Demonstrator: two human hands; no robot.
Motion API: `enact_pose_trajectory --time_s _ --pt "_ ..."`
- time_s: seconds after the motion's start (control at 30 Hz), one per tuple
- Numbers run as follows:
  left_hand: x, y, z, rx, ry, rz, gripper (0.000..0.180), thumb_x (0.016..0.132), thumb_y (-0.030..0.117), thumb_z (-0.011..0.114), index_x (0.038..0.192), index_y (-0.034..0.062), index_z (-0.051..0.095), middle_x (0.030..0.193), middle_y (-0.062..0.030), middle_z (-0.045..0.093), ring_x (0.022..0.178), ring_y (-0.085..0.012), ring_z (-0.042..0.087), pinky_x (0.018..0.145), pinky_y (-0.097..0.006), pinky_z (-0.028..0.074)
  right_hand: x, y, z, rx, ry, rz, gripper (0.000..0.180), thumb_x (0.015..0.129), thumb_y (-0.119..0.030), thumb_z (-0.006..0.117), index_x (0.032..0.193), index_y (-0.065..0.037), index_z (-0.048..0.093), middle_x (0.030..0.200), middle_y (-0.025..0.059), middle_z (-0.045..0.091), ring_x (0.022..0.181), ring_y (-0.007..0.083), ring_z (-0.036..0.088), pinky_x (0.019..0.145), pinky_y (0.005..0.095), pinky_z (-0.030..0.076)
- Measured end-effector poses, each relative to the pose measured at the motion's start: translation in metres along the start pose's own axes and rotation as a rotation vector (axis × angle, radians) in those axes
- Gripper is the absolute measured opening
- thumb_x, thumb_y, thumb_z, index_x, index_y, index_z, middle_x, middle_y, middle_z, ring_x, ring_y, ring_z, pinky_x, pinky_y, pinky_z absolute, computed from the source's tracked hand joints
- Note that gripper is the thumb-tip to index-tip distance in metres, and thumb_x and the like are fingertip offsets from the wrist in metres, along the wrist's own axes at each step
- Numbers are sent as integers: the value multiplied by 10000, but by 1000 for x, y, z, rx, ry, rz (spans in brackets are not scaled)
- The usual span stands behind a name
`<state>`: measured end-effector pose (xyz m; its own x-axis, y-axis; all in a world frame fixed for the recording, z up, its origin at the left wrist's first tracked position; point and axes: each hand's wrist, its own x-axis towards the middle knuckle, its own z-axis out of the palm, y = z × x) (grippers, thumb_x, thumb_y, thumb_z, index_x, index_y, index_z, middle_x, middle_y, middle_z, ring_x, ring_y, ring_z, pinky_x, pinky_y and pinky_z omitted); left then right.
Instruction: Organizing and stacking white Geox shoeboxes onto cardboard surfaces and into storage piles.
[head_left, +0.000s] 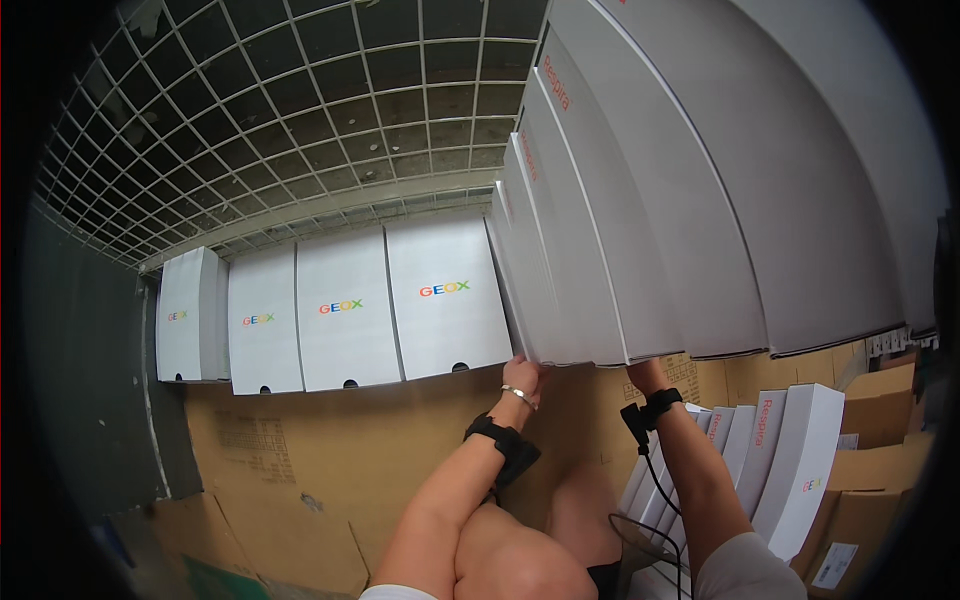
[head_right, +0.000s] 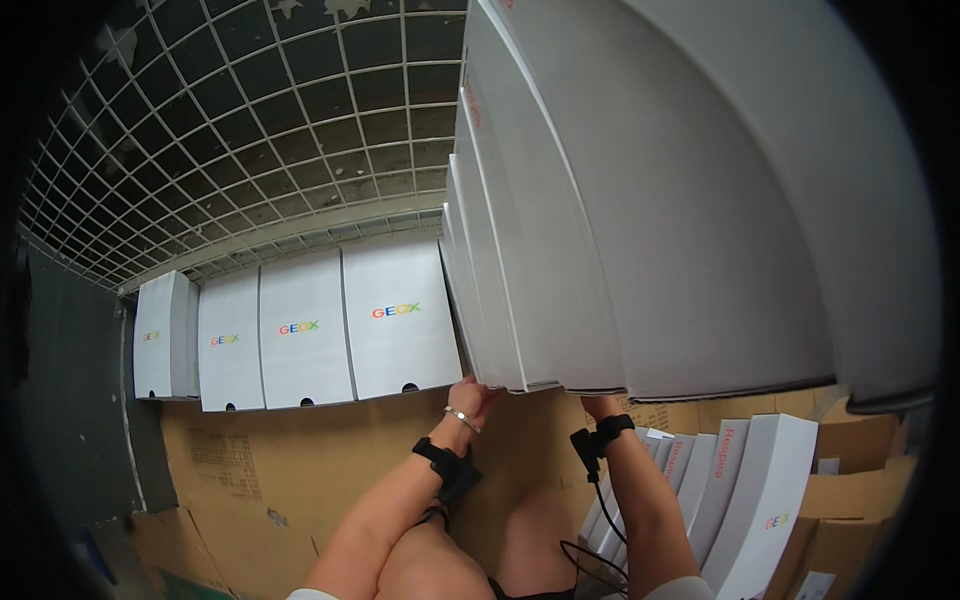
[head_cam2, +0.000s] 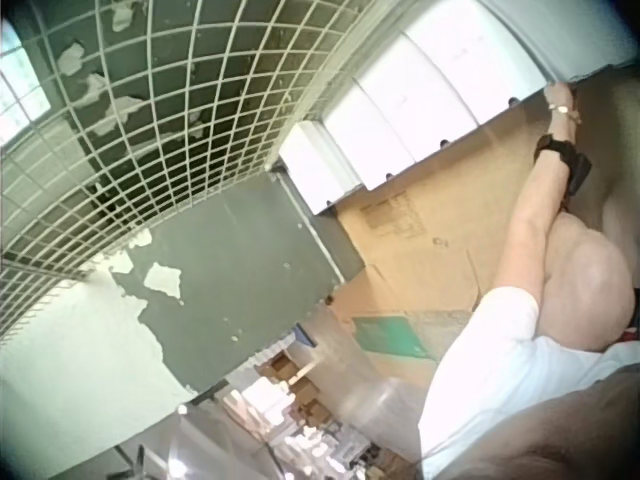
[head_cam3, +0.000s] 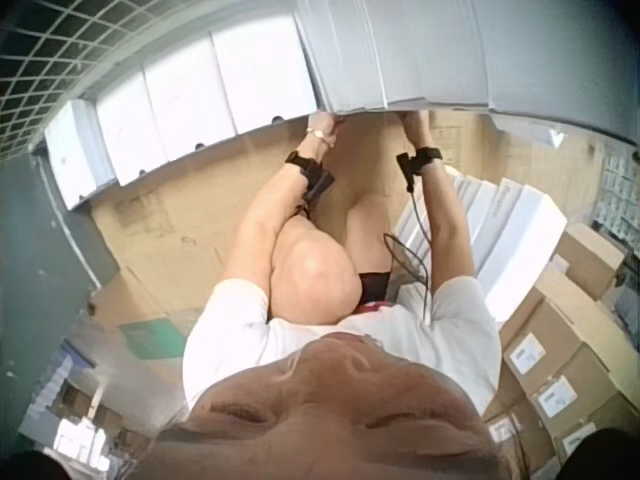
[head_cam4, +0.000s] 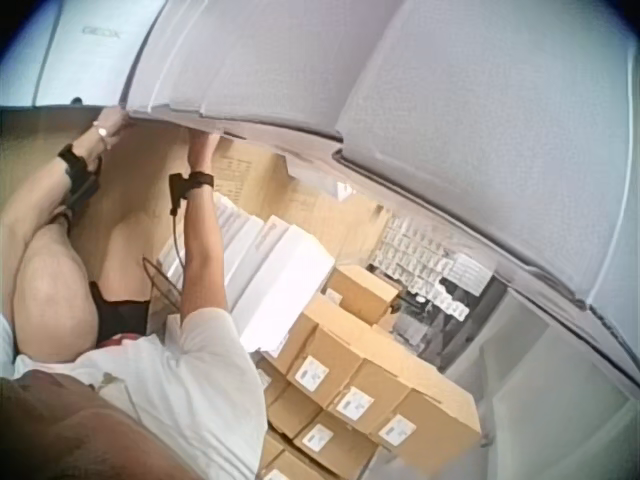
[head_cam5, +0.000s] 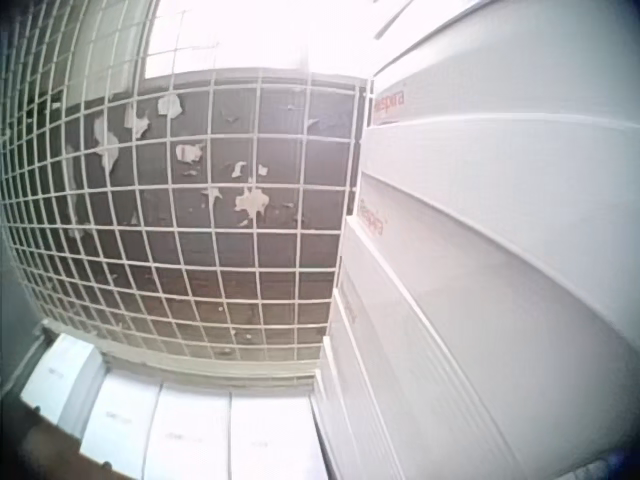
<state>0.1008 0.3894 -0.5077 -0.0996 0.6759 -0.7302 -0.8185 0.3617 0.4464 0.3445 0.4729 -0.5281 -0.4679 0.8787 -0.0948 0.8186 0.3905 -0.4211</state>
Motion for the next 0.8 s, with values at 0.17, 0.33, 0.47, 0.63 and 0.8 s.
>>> enact_pose_trajectory --time_s 0.17,0.33,0.47,0.63,0.8 --pt "-11 8 -10 13 13 150 535 703 -135 377 1218 8 347 981 -115 545 827 -212 559 729 -310 491 0 -17 5 126 -18 29 225 791 -107 479 993 -14 508 990 95 531 907 217 505 793 324 408" --pt "-14 13 -15 403 -77 212 698 678 -50 515 1296 -17 194 1071 -146 501 918 -181 530 735 -256 448 8 -21 0 236 -8 81 199 781 -105 494 956 -13 518 946 94 539 881 215 513 779 326 416" --pt "6 -6 -33 400 -105 400 734 661 -11 558 1283 -60 172 1082 -171 502 950 -231 532 793 -281 430 8 -38 -9 331 4 122 179 774 -104 507 926 -12 527 911 94 545 861 215 520 769 328 423" --pt "9 0 -24 1247 -182 530 800 643 61 603 1276 -91 138 1131 -239 464 1030 -311 485 869 -302 389 23 -55 -28 430 60 198 155 764 -102 522 889 -11 537 867 93 552 836 214 528 755 330 432" --pt "-6 7 -17 1423 -179 676 859 645 124 638 1282 -94 105 1108 -242 489 1028 -297 496 848 -308 406 30 -74 -41 547 100 242 133 755 -100 537 852 -10 547 823 92 559 810 213 537 742 332 440"
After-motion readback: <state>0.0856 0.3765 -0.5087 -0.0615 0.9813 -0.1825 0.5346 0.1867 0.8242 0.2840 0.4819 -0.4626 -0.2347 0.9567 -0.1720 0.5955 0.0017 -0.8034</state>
